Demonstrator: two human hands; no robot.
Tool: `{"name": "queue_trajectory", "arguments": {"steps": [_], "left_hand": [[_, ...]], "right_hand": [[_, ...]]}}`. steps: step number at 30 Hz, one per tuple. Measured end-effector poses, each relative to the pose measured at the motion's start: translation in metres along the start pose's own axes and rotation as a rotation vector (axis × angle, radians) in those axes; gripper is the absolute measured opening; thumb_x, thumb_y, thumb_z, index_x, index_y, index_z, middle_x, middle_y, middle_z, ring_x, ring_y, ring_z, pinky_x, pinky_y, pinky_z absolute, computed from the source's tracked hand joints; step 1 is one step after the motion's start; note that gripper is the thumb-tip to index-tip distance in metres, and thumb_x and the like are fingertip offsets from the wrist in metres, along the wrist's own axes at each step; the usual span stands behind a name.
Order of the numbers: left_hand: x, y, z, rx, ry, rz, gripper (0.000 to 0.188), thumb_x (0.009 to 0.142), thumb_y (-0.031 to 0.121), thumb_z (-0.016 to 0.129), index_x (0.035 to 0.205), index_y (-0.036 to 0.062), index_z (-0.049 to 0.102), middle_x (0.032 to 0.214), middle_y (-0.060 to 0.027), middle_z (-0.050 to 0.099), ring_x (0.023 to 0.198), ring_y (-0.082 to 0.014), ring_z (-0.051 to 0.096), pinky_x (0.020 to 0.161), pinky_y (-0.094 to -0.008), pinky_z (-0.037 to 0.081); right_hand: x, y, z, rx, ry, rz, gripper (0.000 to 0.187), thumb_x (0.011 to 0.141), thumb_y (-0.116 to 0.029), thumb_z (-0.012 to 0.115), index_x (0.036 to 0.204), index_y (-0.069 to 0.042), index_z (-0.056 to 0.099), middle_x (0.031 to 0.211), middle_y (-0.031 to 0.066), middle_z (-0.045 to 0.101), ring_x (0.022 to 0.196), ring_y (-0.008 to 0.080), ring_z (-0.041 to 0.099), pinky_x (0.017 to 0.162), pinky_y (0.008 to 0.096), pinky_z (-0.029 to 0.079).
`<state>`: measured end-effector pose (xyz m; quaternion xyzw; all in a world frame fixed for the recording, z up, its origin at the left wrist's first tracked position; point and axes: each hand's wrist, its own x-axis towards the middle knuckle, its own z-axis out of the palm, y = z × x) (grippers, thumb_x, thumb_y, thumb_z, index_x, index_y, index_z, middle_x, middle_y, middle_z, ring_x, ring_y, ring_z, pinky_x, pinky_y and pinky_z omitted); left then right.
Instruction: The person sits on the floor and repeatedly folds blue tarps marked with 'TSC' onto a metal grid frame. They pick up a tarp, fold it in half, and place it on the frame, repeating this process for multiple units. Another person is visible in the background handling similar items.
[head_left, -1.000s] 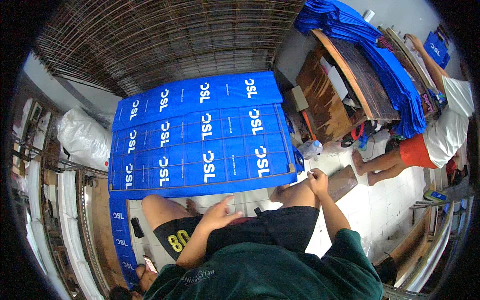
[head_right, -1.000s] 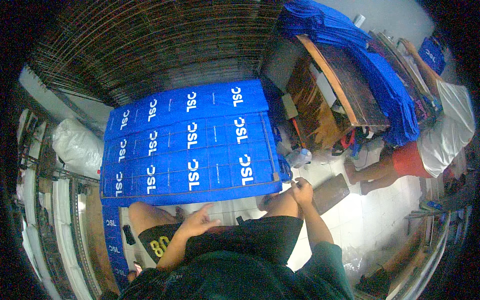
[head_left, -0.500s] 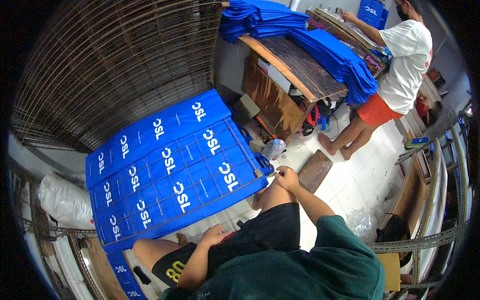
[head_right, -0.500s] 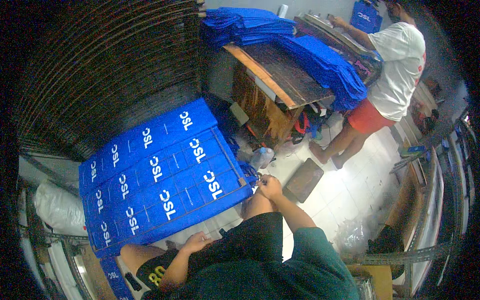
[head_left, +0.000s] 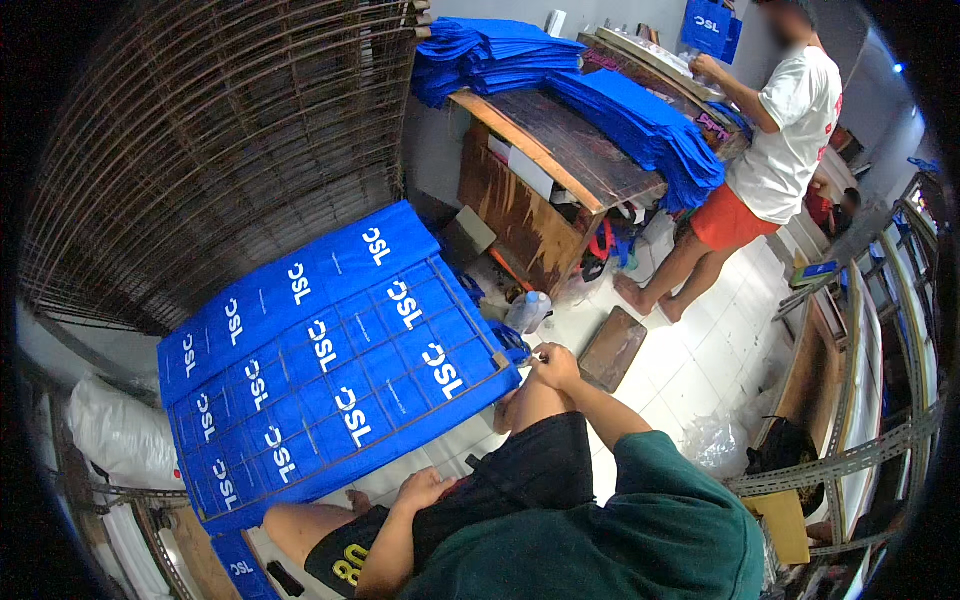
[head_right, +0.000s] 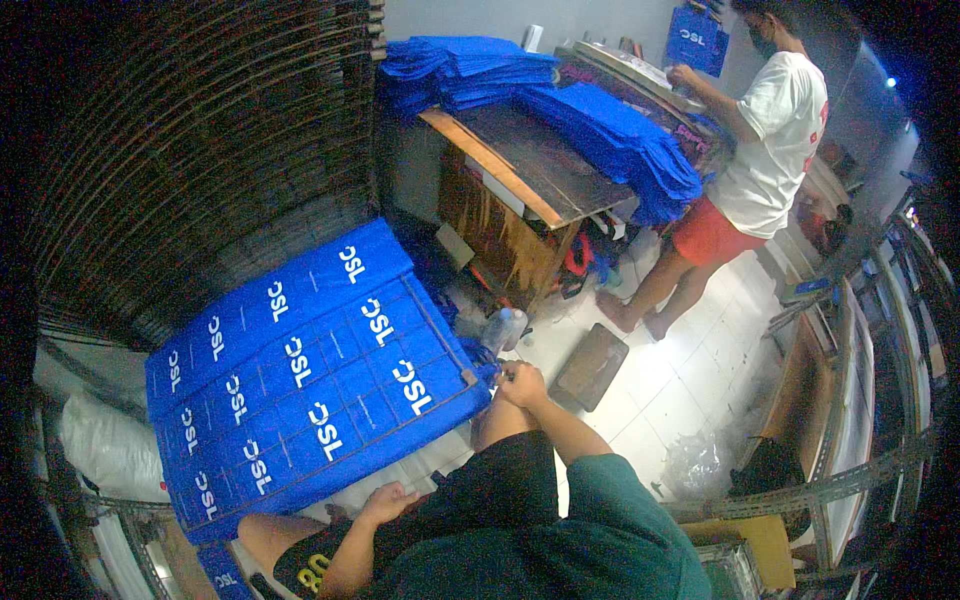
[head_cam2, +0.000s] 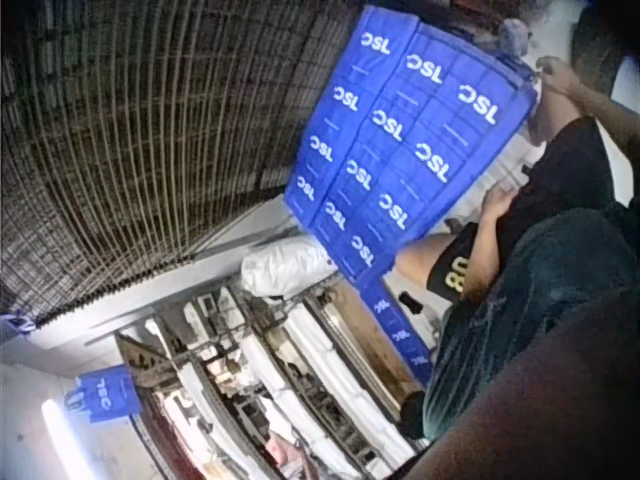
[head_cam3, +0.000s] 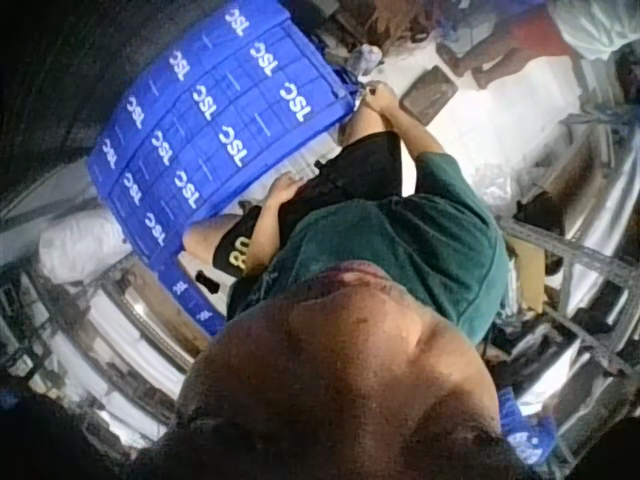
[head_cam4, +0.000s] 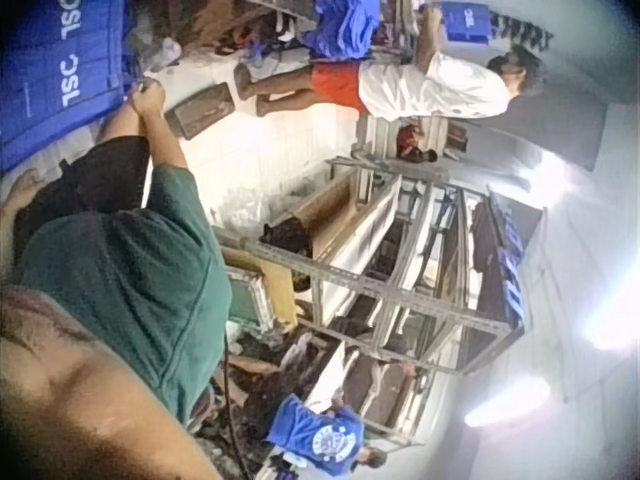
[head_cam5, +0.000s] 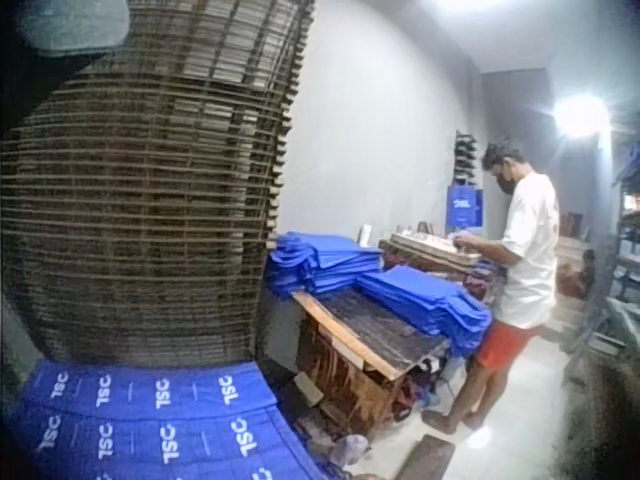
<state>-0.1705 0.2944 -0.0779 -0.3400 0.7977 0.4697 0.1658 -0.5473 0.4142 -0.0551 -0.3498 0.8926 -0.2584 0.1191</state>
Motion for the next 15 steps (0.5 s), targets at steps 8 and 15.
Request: {"name": "queue_trajectory", "arguments": {"steps": [8, 15], "left_hand": [[0.001, -0.007, 0.002, -0.025, 0.018, 0.003, 0.05, 0.073, 0.056, 0.062, 0.076, 0.0066, 0.055, 0.076, -0.0146, 0.063, 0.076, -0.0292, 0.06, 0.067, -0.0373, 0.045], [-0.005, 0.004, -0.002, 0.009, 0.032, -0.012, 0.05, 0.073, 0.055, 0.064, 0.081, 0.0066, 0.055, 0.083, -0.0169, 0.064, 0.084, -0.0305, 0.061, 0.07, -0.038, 0.046]], "right_hand": [[0.001, -0.004, 0.003, -0.048, 0.026, -0.032, 0.03, 0.071, -0.031, 0.064, 0.09, -0.009, 0.068, 0.084, 0.0139, 0.064, 0.081, 0.0299, 0.062, 0.075, 0.0391, 0.048], [-0.002, -0.012, 0.0, -0.267, -0.092, 0.159, 0.044, 0.074, -0.045, 0.06, 0.103, -0.012, 0.064, 0.104, 0.0148, 0.059, 0.104, 0.032, 0.053, 0.088, 0.0489, 0.041]]}}
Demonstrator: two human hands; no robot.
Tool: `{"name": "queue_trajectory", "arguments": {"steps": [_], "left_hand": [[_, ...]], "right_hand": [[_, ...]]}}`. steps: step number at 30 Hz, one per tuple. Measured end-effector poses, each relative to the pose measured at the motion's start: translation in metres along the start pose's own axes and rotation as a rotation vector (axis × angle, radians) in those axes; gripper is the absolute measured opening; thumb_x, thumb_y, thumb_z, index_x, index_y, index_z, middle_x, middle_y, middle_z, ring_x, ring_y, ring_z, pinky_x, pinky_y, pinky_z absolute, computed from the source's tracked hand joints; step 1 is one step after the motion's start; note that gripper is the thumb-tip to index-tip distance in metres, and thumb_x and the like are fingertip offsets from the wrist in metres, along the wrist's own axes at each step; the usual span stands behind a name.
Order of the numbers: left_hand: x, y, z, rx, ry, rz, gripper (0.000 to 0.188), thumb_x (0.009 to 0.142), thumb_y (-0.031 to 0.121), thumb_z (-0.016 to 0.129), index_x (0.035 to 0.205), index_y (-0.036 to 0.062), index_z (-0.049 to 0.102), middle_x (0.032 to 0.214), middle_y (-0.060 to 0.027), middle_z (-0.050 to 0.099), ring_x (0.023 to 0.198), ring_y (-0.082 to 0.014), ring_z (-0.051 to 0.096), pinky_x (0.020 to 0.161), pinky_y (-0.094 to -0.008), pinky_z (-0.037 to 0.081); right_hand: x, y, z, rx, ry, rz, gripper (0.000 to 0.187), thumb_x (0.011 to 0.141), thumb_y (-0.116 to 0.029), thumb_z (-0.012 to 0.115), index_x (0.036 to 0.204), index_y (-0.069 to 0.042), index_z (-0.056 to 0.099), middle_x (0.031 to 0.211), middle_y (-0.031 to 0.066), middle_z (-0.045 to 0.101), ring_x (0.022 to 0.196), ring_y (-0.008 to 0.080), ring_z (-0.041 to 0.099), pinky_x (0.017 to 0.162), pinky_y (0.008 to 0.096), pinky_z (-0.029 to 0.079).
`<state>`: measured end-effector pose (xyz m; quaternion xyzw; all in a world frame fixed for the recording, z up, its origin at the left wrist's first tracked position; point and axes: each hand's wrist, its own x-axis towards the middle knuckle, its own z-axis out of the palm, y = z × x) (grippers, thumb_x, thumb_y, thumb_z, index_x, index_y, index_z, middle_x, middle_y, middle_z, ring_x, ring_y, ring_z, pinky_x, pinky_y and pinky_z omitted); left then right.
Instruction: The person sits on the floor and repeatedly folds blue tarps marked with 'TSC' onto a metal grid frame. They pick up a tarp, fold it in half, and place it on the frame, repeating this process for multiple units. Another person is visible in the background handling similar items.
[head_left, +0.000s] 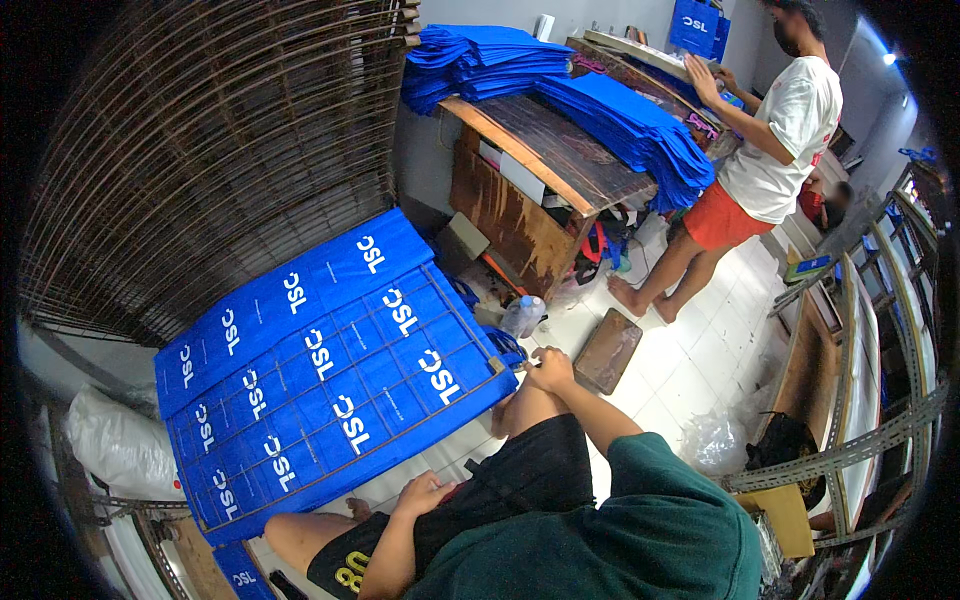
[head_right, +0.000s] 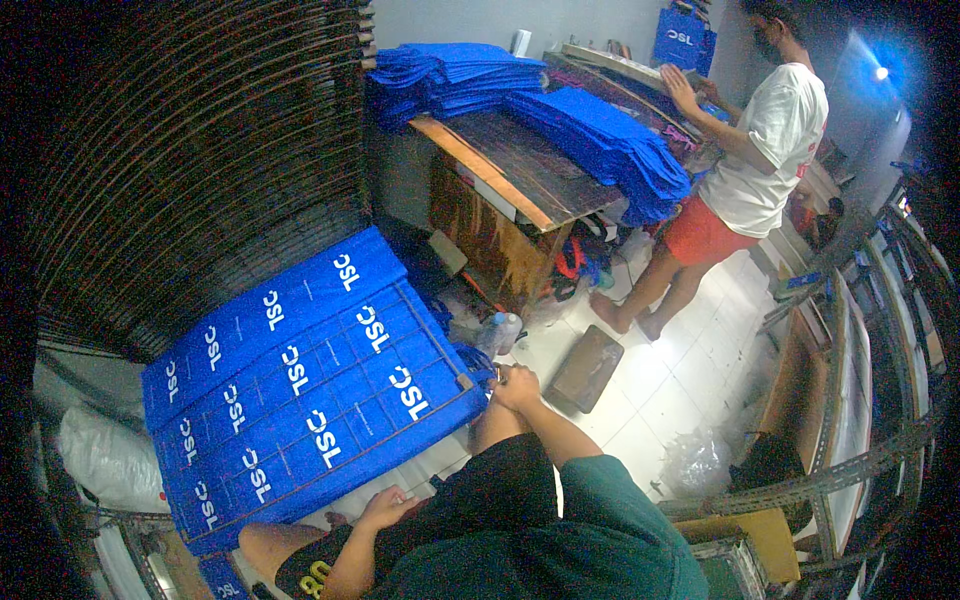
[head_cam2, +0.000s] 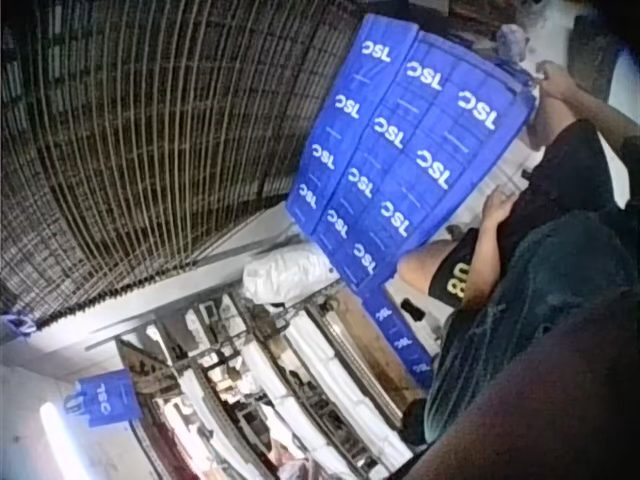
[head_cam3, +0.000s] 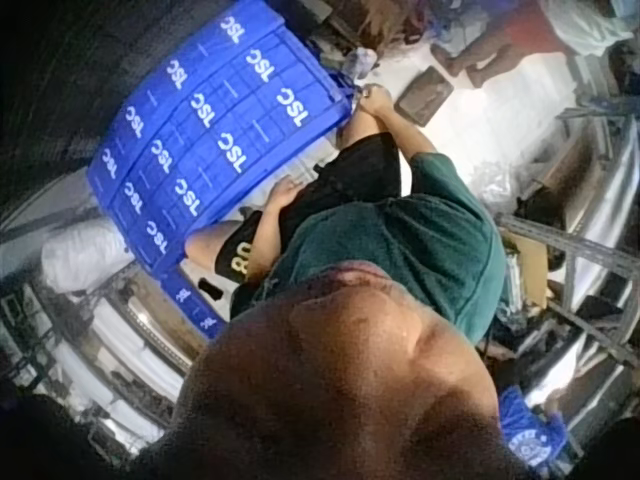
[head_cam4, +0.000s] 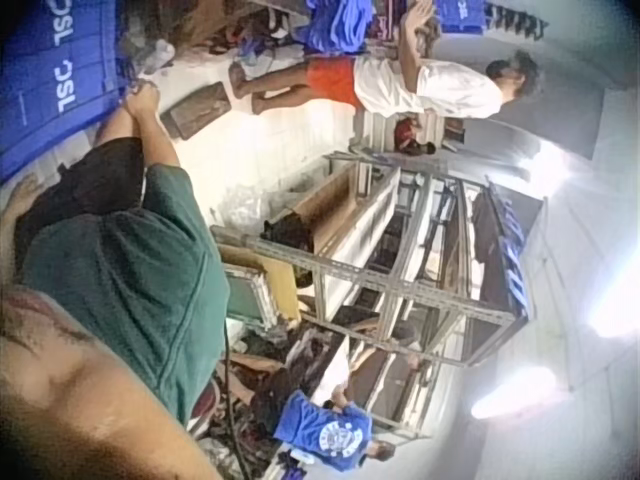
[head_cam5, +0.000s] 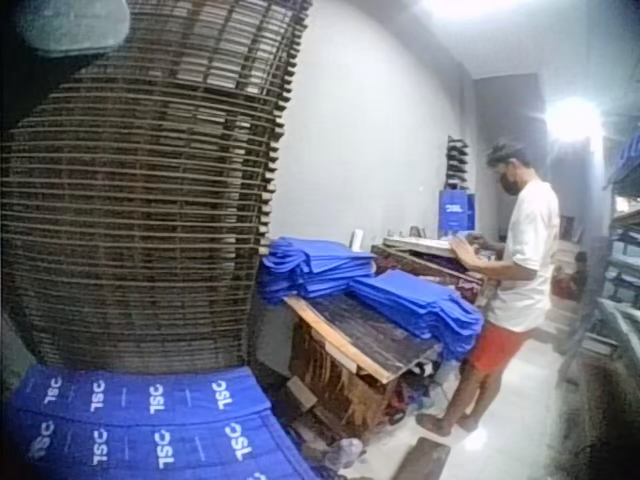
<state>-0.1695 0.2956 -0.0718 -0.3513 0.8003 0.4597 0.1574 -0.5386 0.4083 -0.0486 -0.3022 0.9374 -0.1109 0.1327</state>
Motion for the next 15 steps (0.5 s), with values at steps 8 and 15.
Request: {"name": "queue_trajectory", "arguments": {"steps": [8, 15], "left_hand": [[-0.001, -0.002, 0.002, 0.002, -0.021, 0.011, 0.043, 0.073, 0.049, 0.067, 0.085, 0.009, 0.056, 0.082, -0.0171, 0.064, 0.082, -0.0303, 0.062, 0.073, -0.0383, 0.046], [0.003, -0.004, 0.006, 0.005, -0.045, -0.012, 0.038, 0.073, 0.044, 0.068, 0.085, 0.0099, 0.056, 0.08, -0.0158, 0.063, 0.081, -0.0296, 0.062, 0.072, -0.0383, 0.046]], "right_hand": [[-0.027, -0.042, -0.03, -0.132, -0.032, 0.3, 0.076, 0.08, -0.072, 0.027, 0.143, -0.033, 0.013, 0.151, 0.0086, -0.007, 0.133, 0.0438, -0.015, 0.088, 0.0794, 0.007], [-0.015, -0.039, -0.044, -0.372, -0.359, 0.255, 0.084, 0.074, -0.077, 0.034, 0.143, -0.034, 0.013, 0.151, 0.0064, -0.006, 0.134, 0.0437, -0.011, 0.086, 0.081, 0.004]]}}
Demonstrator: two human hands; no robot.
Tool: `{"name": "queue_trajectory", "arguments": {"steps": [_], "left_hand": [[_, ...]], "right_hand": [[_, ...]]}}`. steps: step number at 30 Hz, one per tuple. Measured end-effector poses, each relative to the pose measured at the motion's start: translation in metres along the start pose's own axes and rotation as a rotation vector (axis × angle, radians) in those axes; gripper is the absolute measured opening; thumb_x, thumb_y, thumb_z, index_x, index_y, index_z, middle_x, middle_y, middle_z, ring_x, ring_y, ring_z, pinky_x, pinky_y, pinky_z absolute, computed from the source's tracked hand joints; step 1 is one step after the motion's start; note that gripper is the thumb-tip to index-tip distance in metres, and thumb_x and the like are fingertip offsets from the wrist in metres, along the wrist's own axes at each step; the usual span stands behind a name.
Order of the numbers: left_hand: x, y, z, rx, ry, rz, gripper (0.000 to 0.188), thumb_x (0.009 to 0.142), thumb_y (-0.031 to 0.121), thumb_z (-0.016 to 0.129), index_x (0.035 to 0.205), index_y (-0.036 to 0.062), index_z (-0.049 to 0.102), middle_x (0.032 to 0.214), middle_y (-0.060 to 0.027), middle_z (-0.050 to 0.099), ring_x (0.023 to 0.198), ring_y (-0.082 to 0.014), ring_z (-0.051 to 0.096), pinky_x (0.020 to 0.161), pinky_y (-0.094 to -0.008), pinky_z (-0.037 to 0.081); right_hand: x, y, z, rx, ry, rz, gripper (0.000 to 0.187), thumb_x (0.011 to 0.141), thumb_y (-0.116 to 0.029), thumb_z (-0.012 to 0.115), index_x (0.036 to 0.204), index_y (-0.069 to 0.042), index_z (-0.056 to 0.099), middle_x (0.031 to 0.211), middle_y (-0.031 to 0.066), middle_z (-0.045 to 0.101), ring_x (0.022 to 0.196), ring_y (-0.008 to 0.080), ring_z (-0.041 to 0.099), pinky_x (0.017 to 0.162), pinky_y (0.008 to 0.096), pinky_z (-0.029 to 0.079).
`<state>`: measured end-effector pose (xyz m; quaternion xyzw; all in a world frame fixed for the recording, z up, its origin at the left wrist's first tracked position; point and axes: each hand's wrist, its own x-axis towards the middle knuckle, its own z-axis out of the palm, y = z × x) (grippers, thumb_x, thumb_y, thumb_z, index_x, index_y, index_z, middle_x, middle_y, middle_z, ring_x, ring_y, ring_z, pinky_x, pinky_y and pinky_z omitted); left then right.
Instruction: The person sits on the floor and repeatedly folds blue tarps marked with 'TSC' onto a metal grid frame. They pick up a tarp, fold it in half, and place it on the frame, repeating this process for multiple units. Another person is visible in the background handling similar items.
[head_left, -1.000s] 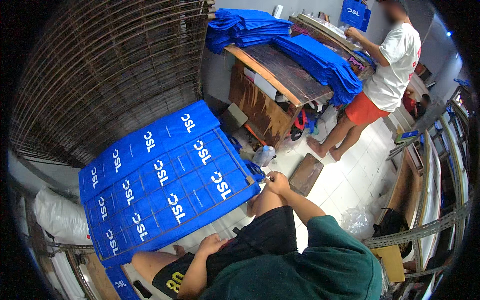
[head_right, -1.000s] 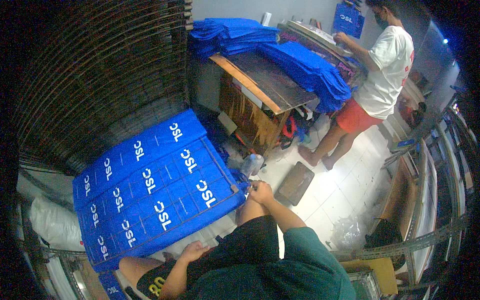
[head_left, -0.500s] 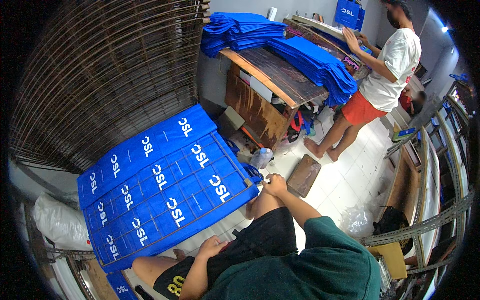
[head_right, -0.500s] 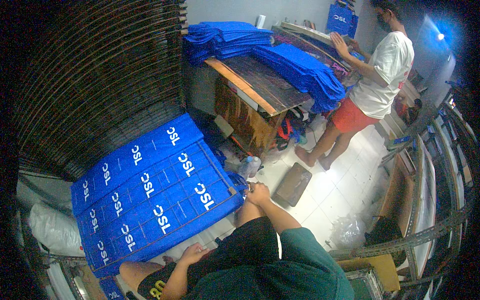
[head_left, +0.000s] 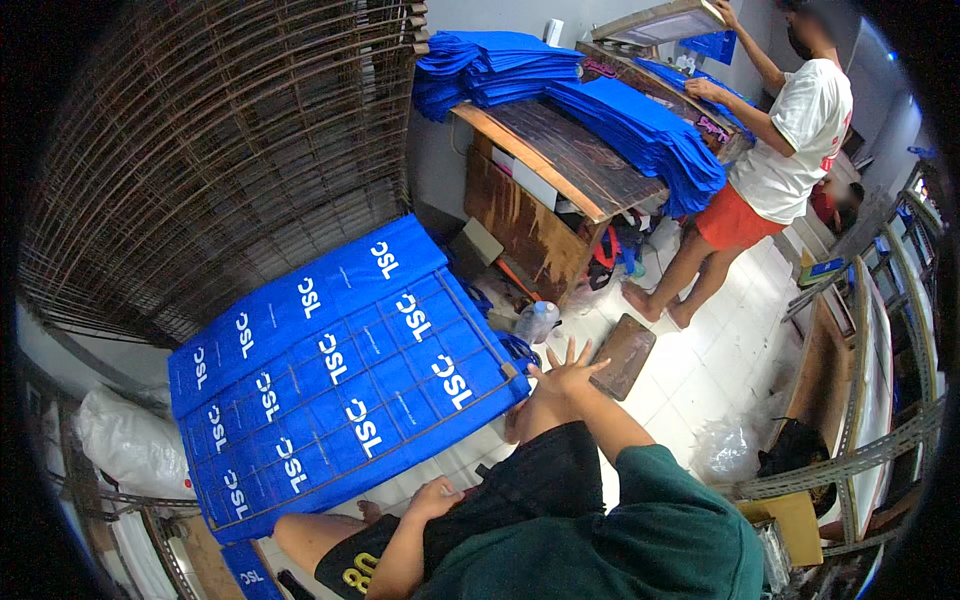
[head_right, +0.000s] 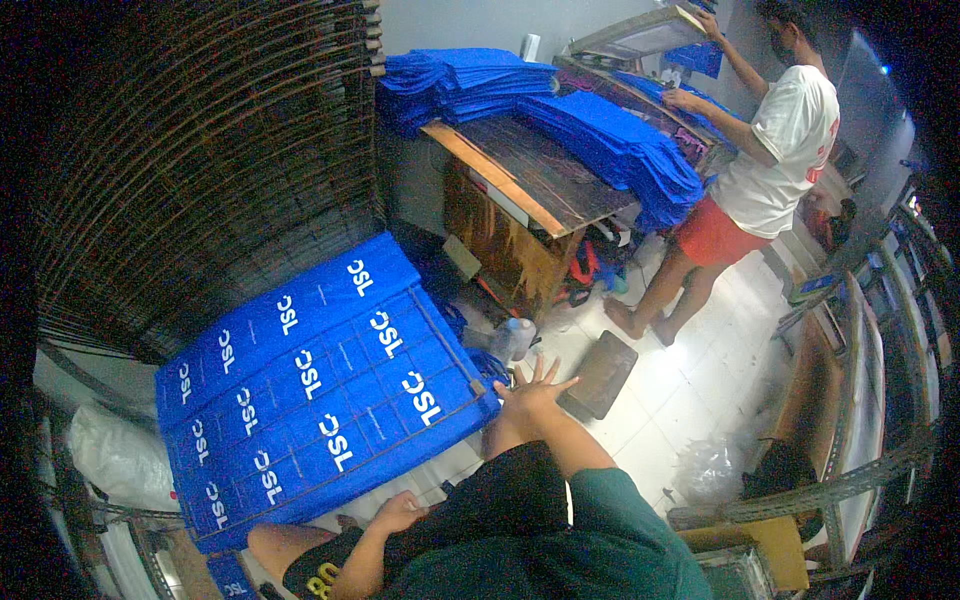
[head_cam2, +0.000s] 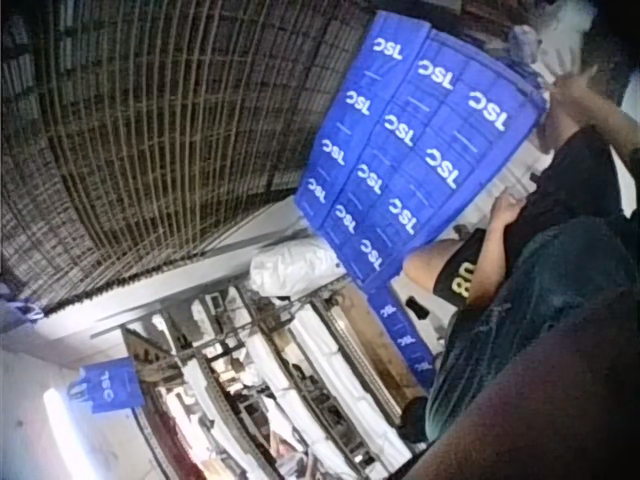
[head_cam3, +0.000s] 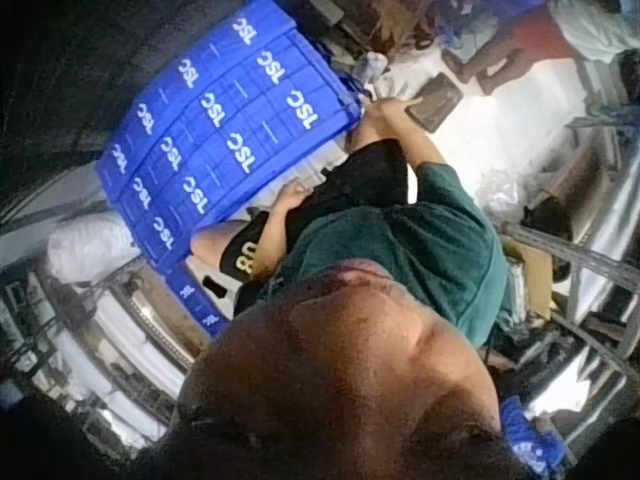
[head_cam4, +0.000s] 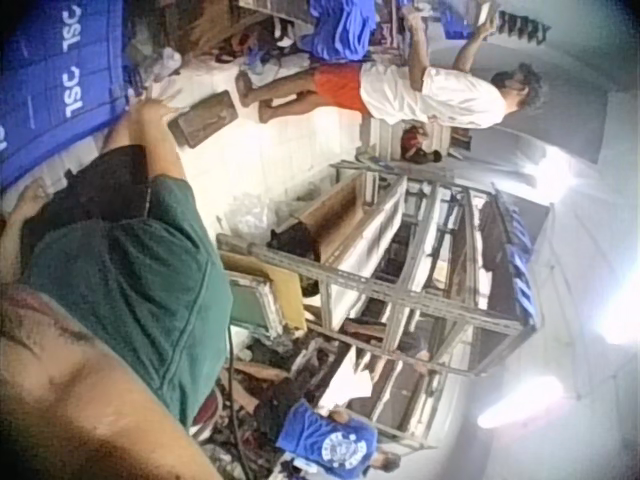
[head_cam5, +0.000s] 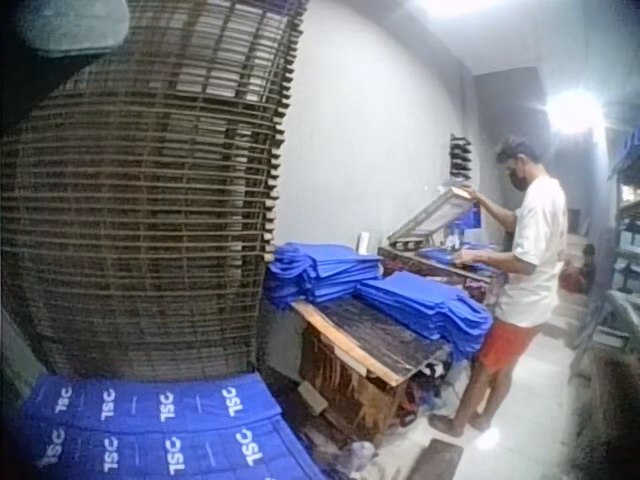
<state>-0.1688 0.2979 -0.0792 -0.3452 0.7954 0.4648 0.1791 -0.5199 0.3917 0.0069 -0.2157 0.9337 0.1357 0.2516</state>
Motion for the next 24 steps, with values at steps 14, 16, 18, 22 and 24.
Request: {"name": "queue_trajectory", "arguments": {"steps": [14, 16, 18, 22, 24], "left_hand": [[-0.017, 0.017, -0.007, -0.206, 0.512, 0.055, 0.029, 0.075, 0.03, 0.07, 0.077, 0.0062, 0.054, 0.048, -0.0049, 0.043, 0.045, -0.0152, 0.041, 0.045, -0.0331, 0.032], [-0.019, 0.018, -0.004, -0.183, 0.572, 0.086, 0.028, 0.075, 0.029, 0.07, 0.076, 0.0061, 0.054, 0.046, -0.0036, 0.039, 0.042, -0.0133, 0.035, 0.043, -0.0322, 0.028], [-0.009, 0.012, 0.002, -0.178, 0.573, 0.103, 0.027, 0.076, 0.029, 0.07, 0.076, 0.0066, 0.054, 0.046, -0.0028, 0.038, 0.042, -0.0128, 0.037, 0.043, -0.0315, 0.029], [-0.022, 0.023, -0.002, -0.189, 0.591, 0.045, 0.026, 0.076, 0.028, 0.07, 0.074, 0.0067, 0.054, 0.046, -0.0019, 0.039, 0.042, -0.0119, 0.038, 0.043, -0.03, 0.03], [-0.023, 0.021, 0.004, -0.21, 0.614, 0.063, 0.026, 0.076, 0.028, 0.07, 0.074, 0.0067, 0.055, 0.046, -0.0015, 0.038, 0.043, -0.0113, 0.038, 0.044, -0.0297, 0.031]], "right_hand": [[0.036, 0.167, -0.272, 2.073, 0.28, -1.149, 0.073, 0.082, -0.05, 0.059, 0.135, -0.01, 0.028, 0.122, 0.0183, 0.05, 0.104, 0.0297, 0.056, 0.08, 0.0437, 0.051], [0.071, 0.184, -0.305, 2.325, 0.542, -0.752, 0.069, 0.082, -0.044, 0.061, 0.131, -0.005, 0.032, 0.119, 0.0201, 0.051, 0.1, 0.0293, 0.057, 0.079, 0.0407, 0.052], [0.133, 0.22, -0.324, 2.315, 0.729, -0.316, 0.059, 0.081, -0.037, 0.065, 0.122, -0.003, 0.041, 0.112, 0.021, 0.054, 0.093, 0.0295, 0.06, 0.078, 0.0398, 0.052], [0.147, 0.193, -0.339, 1.014, 1.413, 0.144, 0.042, 0.076, -0.033, 0.065, 0.109, -0.009, 0.054, 0.101, 0.0145, 0.059, 0.089, 0.0354, 0.06, 0.075, 0.0439, 0.049], [0.129, 0.172, -0.349, 0.875, 1.403, 0.137, 0.046, 0.074, -0.039, 0.062, 0.114, -0.018, 0.056, 0.113, 0.0144, 0.054, 0.098, 0.0392, 0.055, 0.083, 0.0467, 0.045]]}}
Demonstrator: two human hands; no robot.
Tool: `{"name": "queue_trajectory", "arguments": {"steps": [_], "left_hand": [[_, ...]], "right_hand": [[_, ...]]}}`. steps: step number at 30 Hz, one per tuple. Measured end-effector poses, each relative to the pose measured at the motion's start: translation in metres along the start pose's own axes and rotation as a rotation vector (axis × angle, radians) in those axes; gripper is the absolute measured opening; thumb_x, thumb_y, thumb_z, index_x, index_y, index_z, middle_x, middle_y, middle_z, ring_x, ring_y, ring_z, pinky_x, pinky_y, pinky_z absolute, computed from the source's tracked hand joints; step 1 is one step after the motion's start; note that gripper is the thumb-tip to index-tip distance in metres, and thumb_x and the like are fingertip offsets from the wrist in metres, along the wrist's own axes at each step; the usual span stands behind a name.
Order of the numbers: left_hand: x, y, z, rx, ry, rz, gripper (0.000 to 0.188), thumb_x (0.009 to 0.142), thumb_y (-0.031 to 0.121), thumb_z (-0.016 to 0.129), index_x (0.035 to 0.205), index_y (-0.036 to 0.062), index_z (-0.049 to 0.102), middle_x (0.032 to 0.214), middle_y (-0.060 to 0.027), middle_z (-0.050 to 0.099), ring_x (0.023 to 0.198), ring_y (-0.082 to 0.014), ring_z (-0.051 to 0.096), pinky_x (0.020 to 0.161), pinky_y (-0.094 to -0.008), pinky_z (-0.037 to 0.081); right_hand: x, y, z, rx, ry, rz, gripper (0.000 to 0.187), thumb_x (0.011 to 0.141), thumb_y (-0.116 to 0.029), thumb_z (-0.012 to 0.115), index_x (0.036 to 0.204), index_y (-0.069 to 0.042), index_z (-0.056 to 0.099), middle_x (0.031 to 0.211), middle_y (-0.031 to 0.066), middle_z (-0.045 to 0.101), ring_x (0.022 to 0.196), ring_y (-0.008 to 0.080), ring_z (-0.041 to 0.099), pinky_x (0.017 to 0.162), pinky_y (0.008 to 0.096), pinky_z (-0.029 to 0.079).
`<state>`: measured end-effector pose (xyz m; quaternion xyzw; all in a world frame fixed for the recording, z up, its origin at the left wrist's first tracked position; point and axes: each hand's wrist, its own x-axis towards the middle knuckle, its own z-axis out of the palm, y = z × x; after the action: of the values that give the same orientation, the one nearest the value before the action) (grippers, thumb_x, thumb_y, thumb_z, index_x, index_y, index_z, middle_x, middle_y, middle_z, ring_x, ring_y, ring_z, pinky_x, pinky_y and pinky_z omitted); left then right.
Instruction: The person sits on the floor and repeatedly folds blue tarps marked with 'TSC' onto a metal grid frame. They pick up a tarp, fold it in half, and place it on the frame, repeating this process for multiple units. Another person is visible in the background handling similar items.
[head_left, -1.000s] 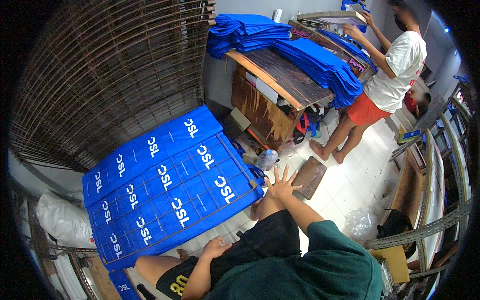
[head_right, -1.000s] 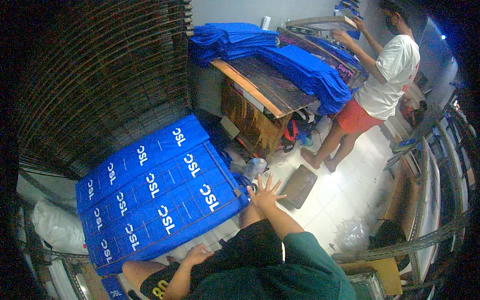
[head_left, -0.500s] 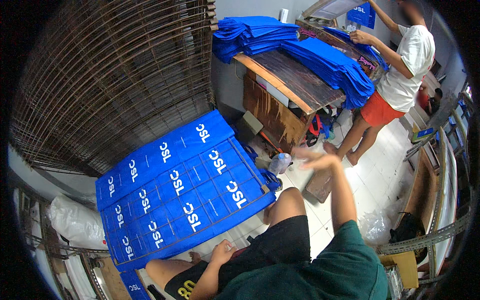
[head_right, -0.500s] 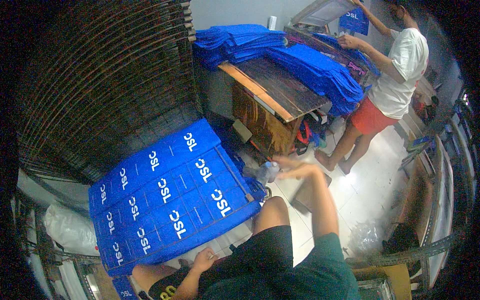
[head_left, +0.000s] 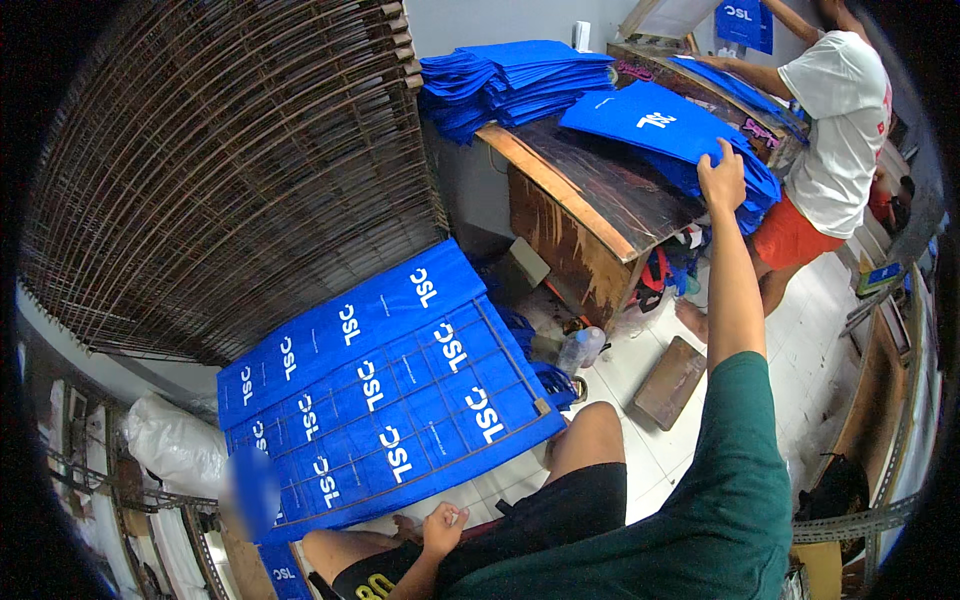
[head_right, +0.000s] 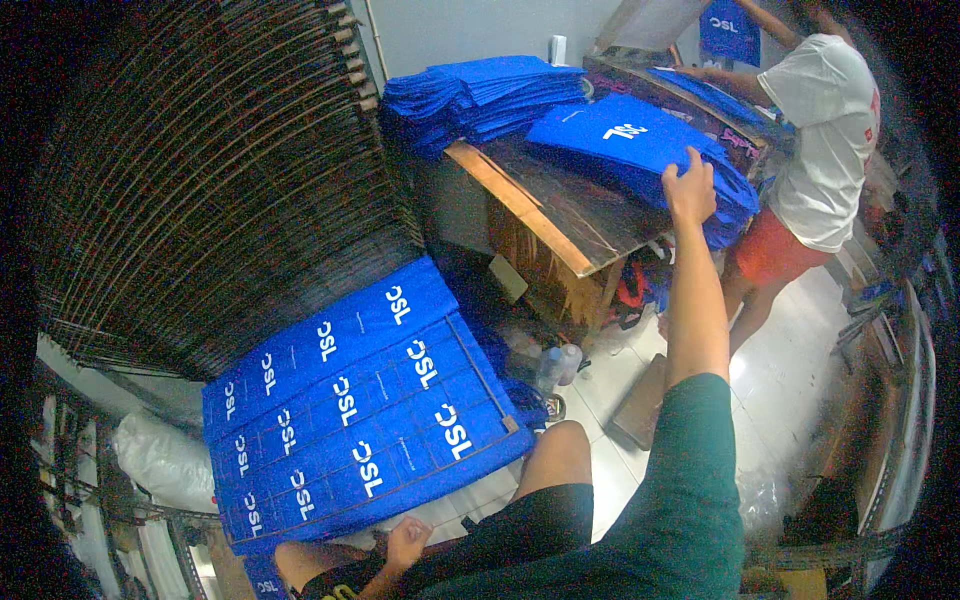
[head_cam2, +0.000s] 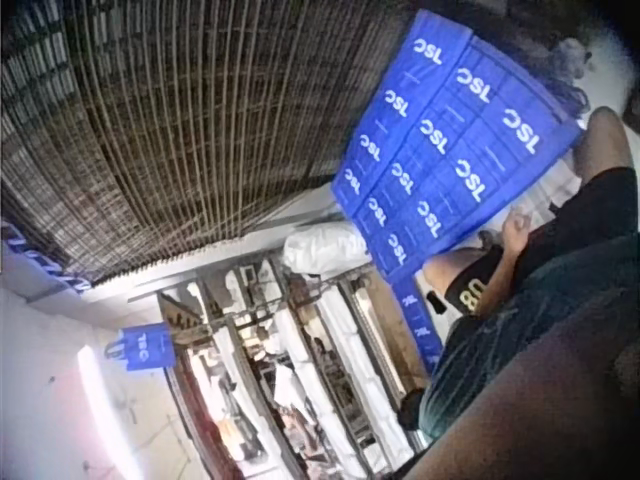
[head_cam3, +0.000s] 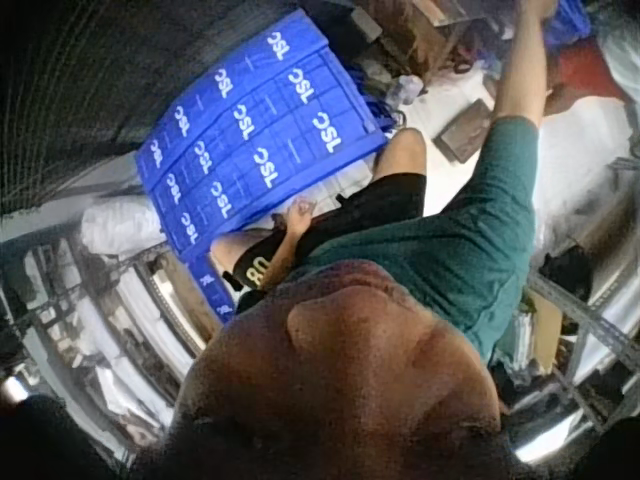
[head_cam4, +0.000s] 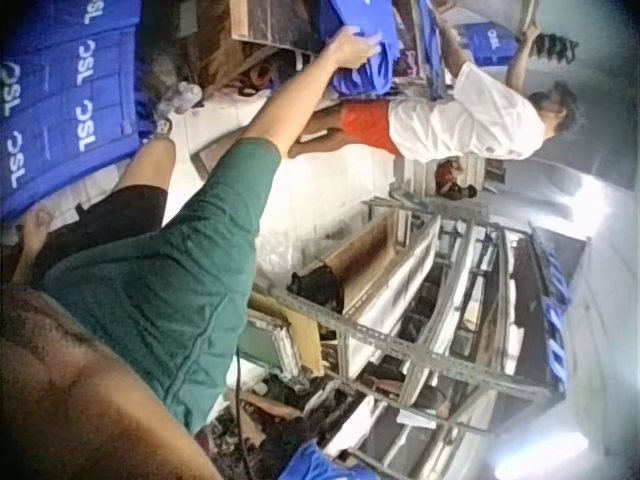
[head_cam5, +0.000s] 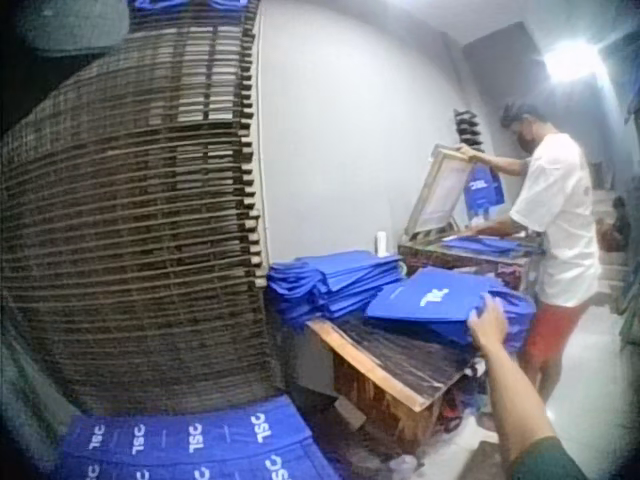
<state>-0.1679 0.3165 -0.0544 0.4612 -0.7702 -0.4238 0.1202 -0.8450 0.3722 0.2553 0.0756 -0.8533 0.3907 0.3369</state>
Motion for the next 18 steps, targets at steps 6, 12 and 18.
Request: {"name": "queue_trajectory", "arguments": {"steps": [6, 12, 18], "left_hand": [[0.002, 0.012, 0.005, -0.008, -0.019, -0.04, 0.027, 0.076, 0.027, 0.071, 0.074, 0.0062, 0.055, 0.048, -0.0004, 0.037, 0.045, -0.0095, 0.038, 0.044, -0.0285, 0.032], [0.006, 0.043, 0.009, -0.044, -0.051, 0.093, 0.03, 0.078, 0.03, 0.069, 0.075, 0.004, 0.053, 0.057, -0.0068, 0.045, 0.052, -0.0162, 0.044, 0.05, -0.0327, 0.038], [0.039, 0.123, -0.008, -0.399, -0.4, 0.313, 0.029, 0.08, 0.03, 0.068, 0.089, 0.0052, 0.056, 0.074, -0.003, 0.054, 0.065, -0.0131, 0.051, 0.059, -0.0279, 0.044]], "right_hand": [[0.02, 0.019, 0.036, 0.457, -0.065, 0.396, 0.046, 0.071, -0.025, 0.071, 0.11, -0.005, 0.056, 0.102, 0.0184, 0.056, 0.088, 0.0247, 0.06, 0.066, 0.036, 0.055], [0.029, 0.035, 0.076, 1.091, -0.088, 0.338, 0.049, 0.068, 0.006, 0.068, 0.104, -0.005, 0.036, 0.092, 0.0162, 0.051, 0.068, 0.0269, 0.06, 0.058, 0.0363, 0.056], [0.075, 0.027, 0.038, 1.002, -0.44, -0.111, 0.043, 0.081, 0.003, 0.054, 0.121, 0.005, 0.039, 0.119, 0.0257, 0.045, 0.102, 0.0287, 0.052, 0.086, 0.0347, 0.047]]}}
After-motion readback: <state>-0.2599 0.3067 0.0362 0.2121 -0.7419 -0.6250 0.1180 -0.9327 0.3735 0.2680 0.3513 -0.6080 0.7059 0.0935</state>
